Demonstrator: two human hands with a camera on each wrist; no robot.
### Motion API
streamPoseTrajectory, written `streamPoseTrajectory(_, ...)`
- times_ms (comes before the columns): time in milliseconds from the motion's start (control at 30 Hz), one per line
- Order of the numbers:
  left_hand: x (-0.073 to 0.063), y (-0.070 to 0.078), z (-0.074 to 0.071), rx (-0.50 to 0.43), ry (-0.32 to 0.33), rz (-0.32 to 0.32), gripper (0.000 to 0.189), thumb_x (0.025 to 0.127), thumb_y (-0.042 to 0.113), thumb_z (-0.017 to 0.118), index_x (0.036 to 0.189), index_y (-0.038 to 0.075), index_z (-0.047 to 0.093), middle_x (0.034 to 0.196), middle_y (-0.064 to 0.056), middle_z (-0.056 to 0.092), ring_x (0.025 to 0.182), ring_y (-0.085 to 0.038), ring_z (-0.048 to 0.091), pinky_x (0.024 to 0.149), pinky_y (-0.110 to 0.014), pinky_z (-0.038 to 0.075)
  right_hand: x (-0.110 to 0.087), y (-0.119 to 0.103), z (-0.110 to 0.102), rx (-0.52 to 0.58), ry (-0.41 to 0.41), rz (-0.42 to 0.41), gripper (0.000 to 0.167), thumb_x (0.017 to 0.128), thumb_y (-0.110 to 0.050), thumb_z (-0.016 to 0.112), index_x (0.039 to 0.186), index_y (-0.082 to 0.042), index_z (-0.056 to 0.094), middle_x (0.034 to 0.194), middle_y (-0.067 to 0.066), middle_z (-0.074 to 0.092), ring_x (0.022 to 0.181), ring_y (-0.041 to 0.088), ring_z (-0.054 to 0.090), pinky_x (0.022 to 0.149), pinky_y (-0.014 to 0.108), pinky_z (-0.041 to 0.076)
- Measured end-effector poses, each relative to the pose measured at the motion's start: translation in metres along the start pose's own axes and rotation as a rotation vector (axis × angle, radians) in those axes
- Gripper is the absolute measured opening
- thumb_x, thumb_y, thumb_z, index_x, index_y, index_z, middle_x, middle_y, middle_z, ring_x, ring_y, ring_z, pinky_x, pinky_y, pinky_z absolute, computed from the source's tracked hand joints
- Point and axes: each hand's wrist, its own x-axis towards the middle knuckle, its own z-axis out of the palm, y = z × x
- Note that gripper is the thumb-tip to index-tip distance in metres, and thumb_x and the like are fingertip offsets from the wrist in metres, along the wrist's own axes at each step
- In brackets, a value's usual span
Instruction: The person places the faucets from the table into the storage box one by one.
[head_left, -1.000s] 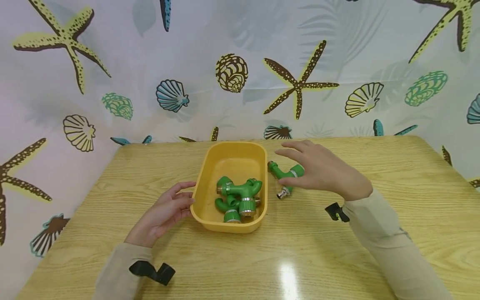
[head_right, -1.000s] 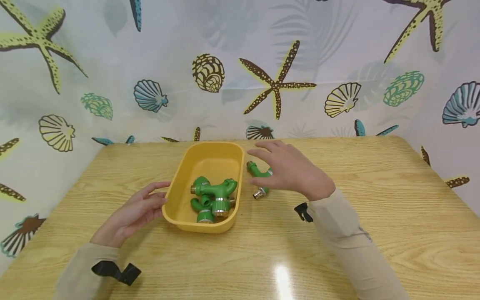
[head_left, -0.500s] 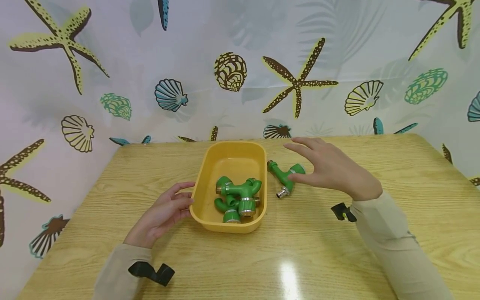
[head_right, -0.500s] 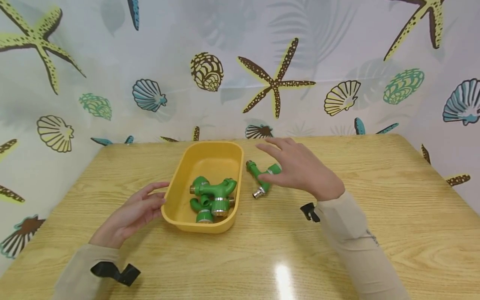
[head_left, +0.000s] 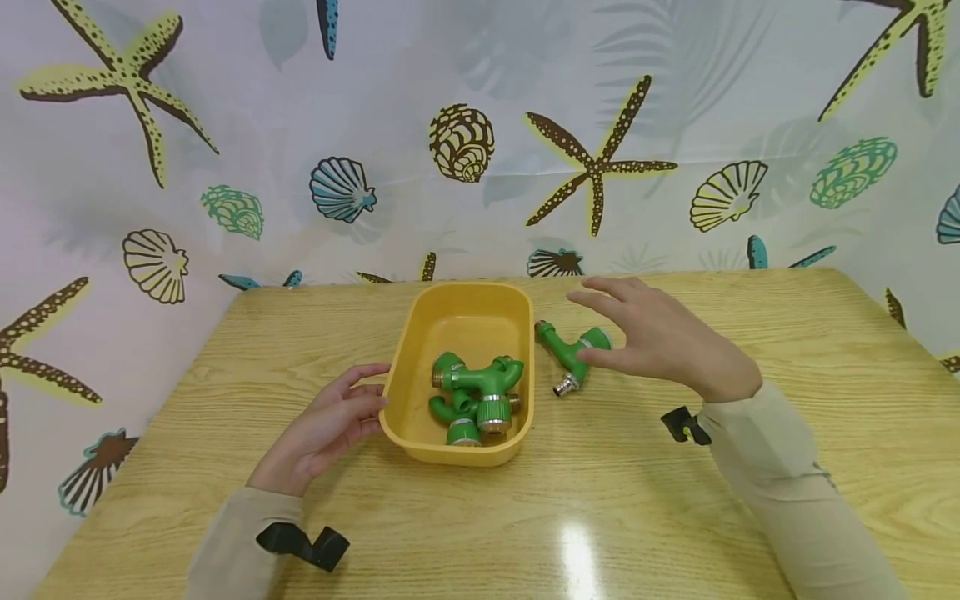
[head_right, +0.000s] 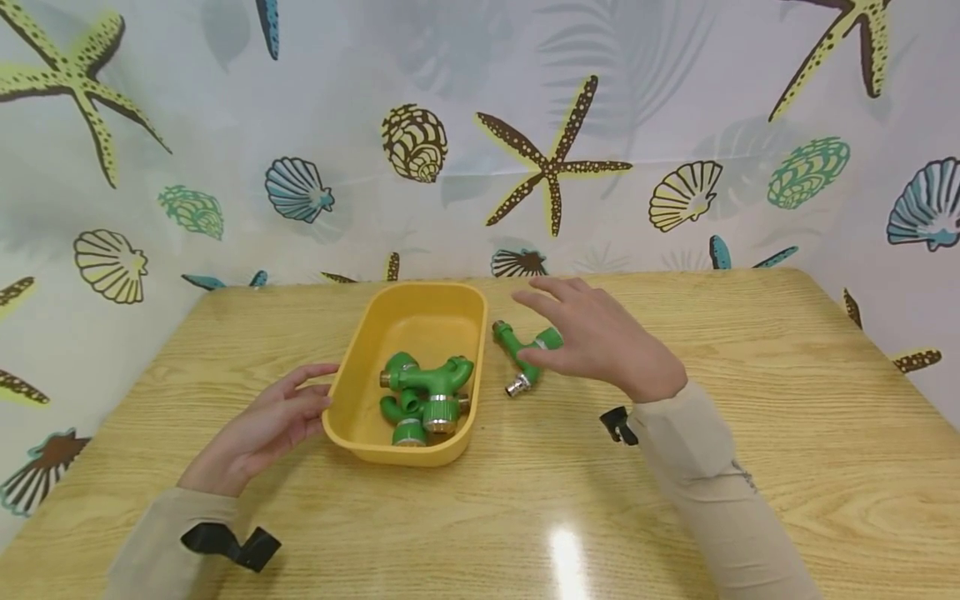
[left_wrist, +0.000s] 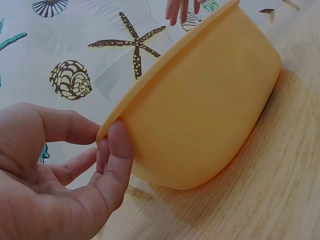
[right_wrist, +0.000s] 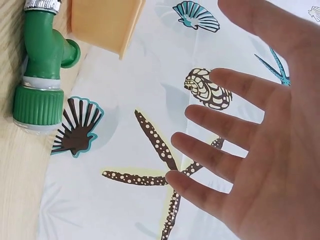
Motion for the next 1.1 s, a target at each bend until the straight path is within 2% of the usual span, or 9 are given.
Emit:
streamPoseTrajectory(200, -0.001, -0.001, -0.001, 0.001, 0.004, -0.005, 0.053, 0.097, -0.002, 0.047, 0.145, -0.003, 0.025, 0.114, -0.017, 0.053, 0.095, -0.020, 0.061, 0.081, -0.031, 0.052, 0.006, -0.004, 0.012, -0.013, -0.043, 0.010, 0.061, 0.089, -0.028, 0.071, 0.140, -0.003, 0.049, 0.142, 0.024, 0.043, 0.125, 0.045, 0.042, 0.098, 0.060, 0.036)
streamPoseTrajectory(500, 0.000, -0.001, 0.000, -0.015, 0.004, -0.015, 0.053, 0.097, -0.002, 0.046, 0.145, -0.003, 0.025, 0.117, -0.018, 0.052, 0.095, -0.020, 0.061, 0.081, -0.031, 0.052, 0.022, -0.002, 0.035, -0.047, -0.166, 0.114, 0.058, 0.092, -0.030, 0.066, 0.140, -0.003, 0.049, 0.141, 0.027, 0.042, 0.125, 0.049, 0.040, 0.095, 0.063, 0.038)
streamPoseTrajectory(700, 0.002, -0.001, 0.000, -0.007, 0.012, -0.008, 0.052, 0.097, -0.003, 0.046, 0.145, -0.003, 0.026, 0.118, -0.019, 0.051, 0.093, -0.020, 0.061, 0.078, -0.029, 0.052, 0.032, 0.001, 0.047, -0.095, -0.187, 0.171, 0.056, 0.092, -0.030, 0.066, 0.138, -0.002, 0.051, 0.137, 0.027, 0.046, 0.120, 0.046, 0.046, 0.089, 0.059, 0.044)
streamPoseTrajectory(867, 0.003, -0.001, 0.000, -0.006, 0.015, -0.009, 0.052, 0.096, -0.004, 0.047, 0.144, -0.002, 0.027, 0.118, -0.019, 0.051, 0.093, -0.020, 0.060, 0.078, -0.029, 0.052, 0.036, 0.003, 0.057, -0.093, -0.207, 0.223, 0.054, 0.092, -0.029, 0.064, 0.138, -0.002, 0.051, 0.133, 0.026, 0.048, 0.117, 0.044, 0.048, 0.086, 0.058, 0.046)
streamPoseTrajectory(1100, 0.002, -0.001, -0.002, -0.012, 0.016, -0.006, 0.052, 0.096, -0.004, 0.046, 0.144, -0.003, 0.027, 0.115, -0.017, 0.051, 0.092, -0.019, 0.060, 0.078, -0.030, 0.052, 0.039, 0.004, 0.066, -0.106, -0.213, 0.249, 0.056, 0.092, -0.031, 0.065, 0.138, -0.003, 0.051, 0.129, 0.026, 0.050, 0.112, 0.042, 0.050, 0.082, 0.057, 0.048)
